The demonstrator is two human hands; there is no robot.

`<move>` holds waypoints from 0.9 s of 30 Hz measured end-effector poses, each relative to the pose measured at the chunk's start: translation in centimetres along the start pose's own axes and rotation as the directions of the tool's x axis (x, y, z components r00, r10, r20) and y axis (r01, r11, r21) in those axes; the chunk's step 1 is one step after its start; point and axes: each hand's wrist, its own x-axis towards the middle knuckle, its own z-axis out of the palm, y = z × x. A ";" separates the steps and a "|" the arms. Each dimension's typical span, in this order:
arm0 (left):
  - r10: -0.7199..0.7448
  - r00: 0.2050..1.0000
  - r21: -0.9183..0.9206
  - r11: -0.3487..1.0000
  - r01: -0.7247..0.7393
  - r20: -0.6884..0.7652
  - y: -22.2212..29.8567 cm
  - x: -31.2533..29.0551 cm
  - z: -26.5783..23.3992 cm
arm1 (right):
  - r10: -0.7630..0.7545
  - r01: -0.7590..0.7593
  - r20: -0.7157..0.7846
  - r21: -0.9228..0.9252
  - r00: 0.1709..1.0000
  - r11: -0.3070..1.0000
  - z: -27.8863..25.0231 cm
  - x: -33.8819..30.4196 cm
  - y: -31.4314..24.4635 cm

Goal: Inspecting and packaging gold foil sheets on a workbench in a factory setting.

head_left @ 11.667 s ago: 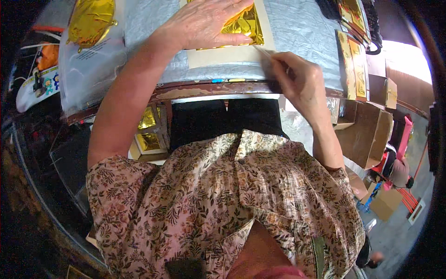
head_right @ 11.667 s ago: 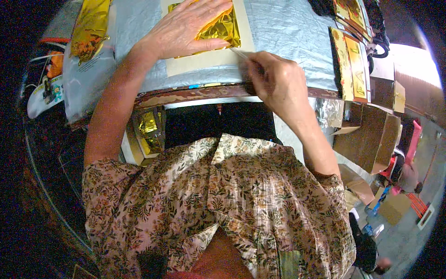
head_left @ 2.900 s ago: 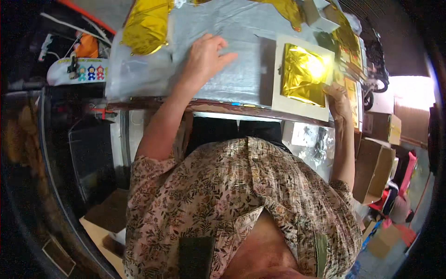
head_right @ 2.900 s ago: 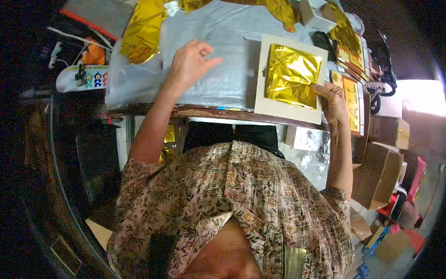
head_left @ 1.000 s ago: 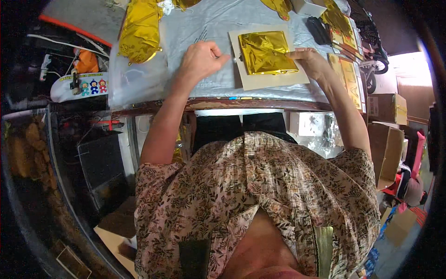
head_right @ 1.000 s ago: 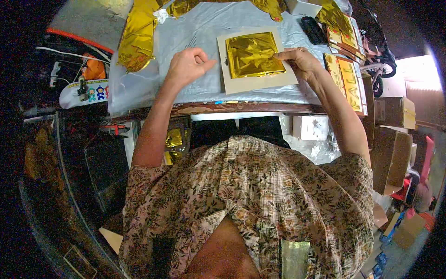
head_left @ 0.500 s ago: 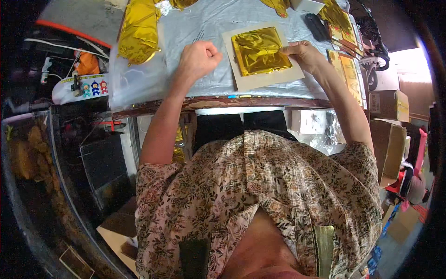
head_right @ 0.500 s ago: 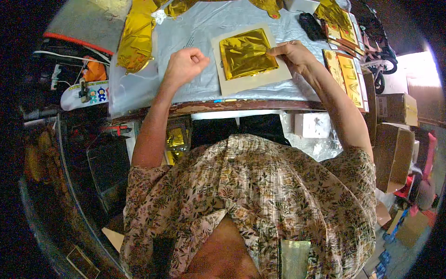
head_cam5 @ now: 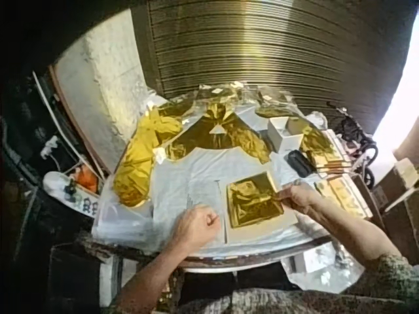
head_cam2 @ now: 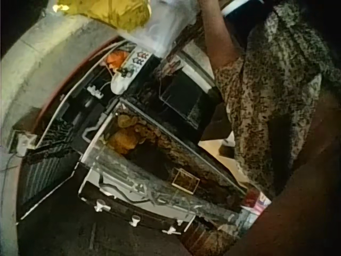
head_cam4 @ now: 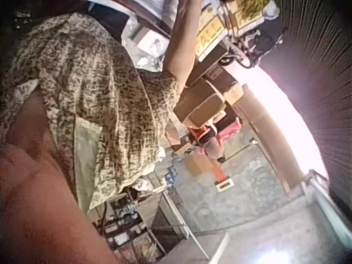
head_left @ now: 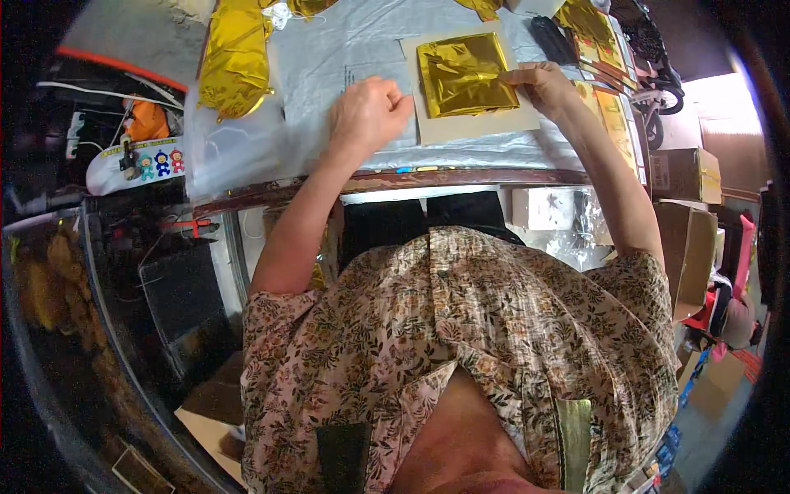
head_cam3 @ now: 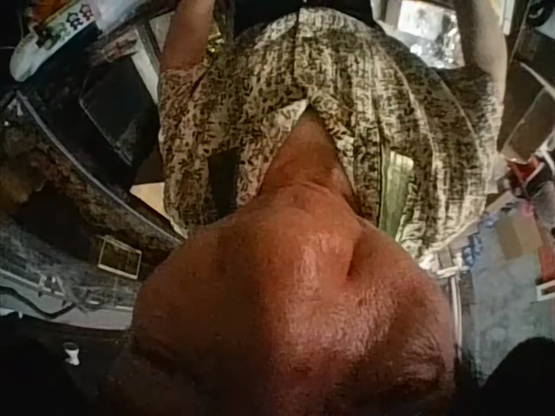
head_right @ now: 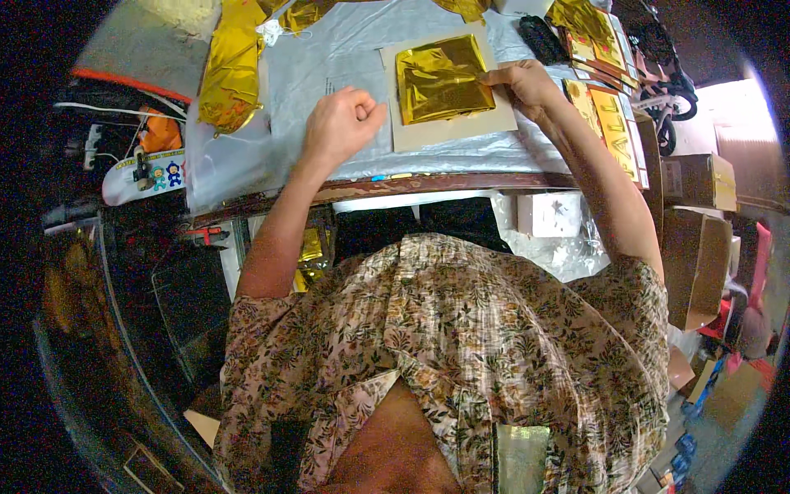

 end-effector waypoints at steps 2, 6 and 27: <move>-0.029 0.999 -0.061 0.998 0.031 0.031 -0.2 0.0 -0.5 | -0.058 0.057 -0.019 -0.074 0.998 0.996 -0.4 -0.2 0.1; -0.077 0.995 -0.121 0.989 0.083 0.056 -0.9 0.5 0.0 | -0.121 0.121 0.013 -0.175 0.993 0.977 -0.1 0.3 0.6; 0.108 0.972 -0.101 0.986 -0.131 -0.208 -2.3 -0.7 1.0 | -0.096 0.091 -0.100 -0.055 0.990 0.994 4.0 1.7 2.9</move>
